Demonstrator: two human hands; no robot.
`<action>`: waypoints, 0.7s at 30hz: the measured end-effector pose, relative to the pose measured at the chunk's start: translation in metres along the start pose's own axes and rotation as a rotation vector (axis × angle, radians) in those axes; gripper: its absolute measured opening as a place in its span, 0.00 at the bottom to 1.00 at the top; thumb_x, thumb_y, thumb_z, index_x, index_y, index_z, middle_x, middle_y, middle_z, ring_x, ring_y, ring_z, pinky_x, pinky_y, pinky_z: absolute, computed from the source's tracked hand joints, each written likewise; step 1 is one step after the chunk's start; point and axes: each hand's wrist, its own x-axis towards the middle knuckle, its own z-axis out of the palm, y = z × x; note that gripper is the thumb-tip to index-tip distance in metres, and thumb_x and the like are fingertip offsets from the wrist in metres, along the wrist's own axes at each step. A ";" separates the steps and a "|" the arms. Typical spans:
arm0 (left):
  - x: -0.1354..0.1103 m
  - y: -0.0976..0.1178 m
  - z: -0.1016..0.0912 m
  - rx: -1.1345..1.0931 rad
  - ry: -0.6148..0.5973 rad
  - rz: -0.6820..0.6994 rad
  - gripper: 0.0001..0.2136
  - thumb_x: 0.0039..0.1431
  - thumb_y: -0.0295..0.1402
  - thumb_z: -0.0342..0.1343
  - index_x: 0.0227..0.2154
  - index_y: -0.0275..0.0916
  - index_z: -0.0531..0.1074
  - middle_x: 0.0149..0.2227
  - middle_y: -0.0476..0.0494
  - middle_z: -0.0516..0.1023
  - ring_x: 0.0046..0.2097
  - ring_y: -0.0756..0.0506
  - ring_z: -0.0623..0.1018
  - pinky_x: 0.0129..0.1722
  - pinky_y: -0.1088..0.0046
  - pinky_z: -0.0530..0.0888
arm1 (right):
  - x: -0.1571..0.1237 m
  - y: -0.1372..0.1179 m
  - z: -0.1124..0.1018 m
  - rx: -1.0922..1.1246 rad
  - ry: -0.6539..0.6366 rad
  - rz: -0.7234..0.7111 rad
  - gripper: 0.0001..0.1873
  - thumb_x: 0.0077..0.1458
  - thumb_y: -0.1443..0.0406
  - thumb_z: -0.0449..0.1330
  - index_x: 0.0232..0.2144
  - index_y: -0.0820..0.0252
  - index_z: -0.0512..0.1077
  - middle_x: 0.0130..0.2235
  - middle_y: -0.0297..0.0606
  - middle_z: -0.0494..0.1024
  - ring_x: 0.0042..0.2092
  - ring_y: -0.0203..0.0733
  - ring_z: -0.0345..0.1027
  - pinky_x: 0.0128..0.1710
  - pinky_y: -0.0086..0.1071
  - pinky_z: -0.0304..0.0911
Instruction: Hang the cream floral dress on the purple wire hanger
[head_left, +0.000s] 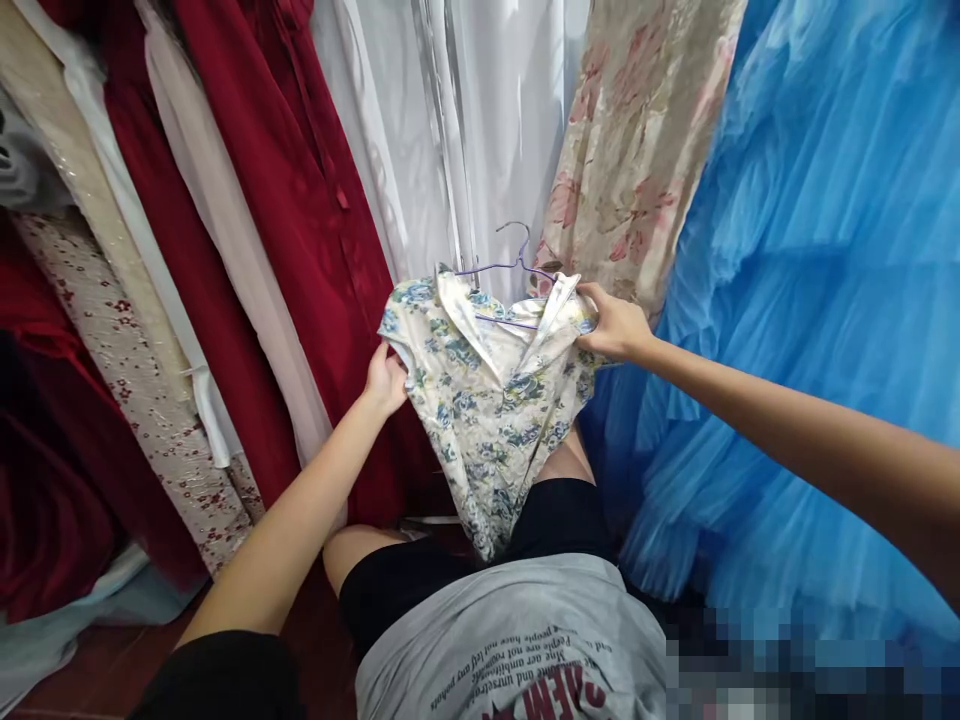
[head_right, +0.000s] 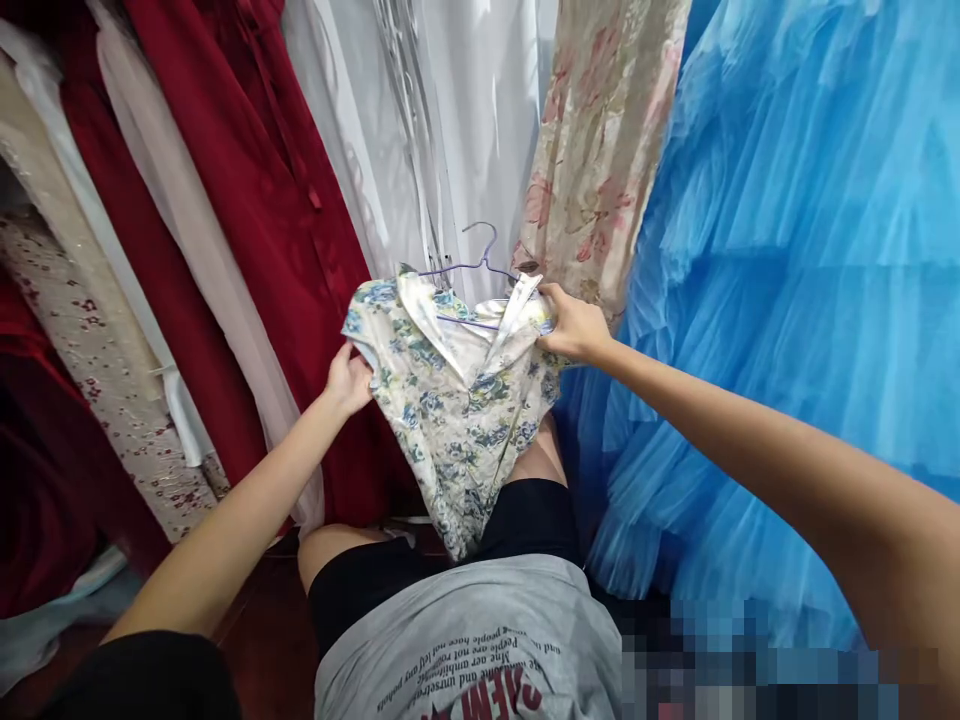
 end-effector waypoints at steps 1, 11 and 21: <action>-0.001 -0.005 -0.002 -0.029 0.002 -0.033 0.35 0.57 0.63 0.48 0.47 0.32 0.72 0.42 0.29 0.81 0.47 0.33 0.81 0.47 0.51 0.78 | 0.005 0.001 0.000 -0.005 -0.020 0.034 0.43 0.47 0.55 0.61 0.64 0.59 0.60 0.48 0.52 0.81 0.49 0.67 0.75 0.43 0.45 0.66; -0.019 -0.053 -0.005 -0.089 0.143 -0.167 0.19 0.45 0.35 0.68 0.41 0.32 0.77 0.35 0.39 0.83 0.38 0.41 0.83 0.44 0.64 0.80 | 0.040 -0.053 -0.007 -0.014 -0.125 -0.154 0.48 0.42 0.57 0.65 0.66 0.59 0.60 0.49 0.49 0.80 0.50 0.64 0.74 0.43 0.40 0.66; -0.060 -0.087 0.001 -0.075 0.280 -0.194 0.15 0.48 0.32 0.67 0.40 0.34 0.76 0.39 0.39 0.83 0.42 0.40 0.83 0.43 0.67 0.78 | 0.005 -0.053 -0.002 -0.100 -0.087 -0.613 0.46 0.49 0.61 0.61 0.69 0.63 0.54 0.66 0.58 0.62 0.63 0.67 0.58 0.58 0.53 0.56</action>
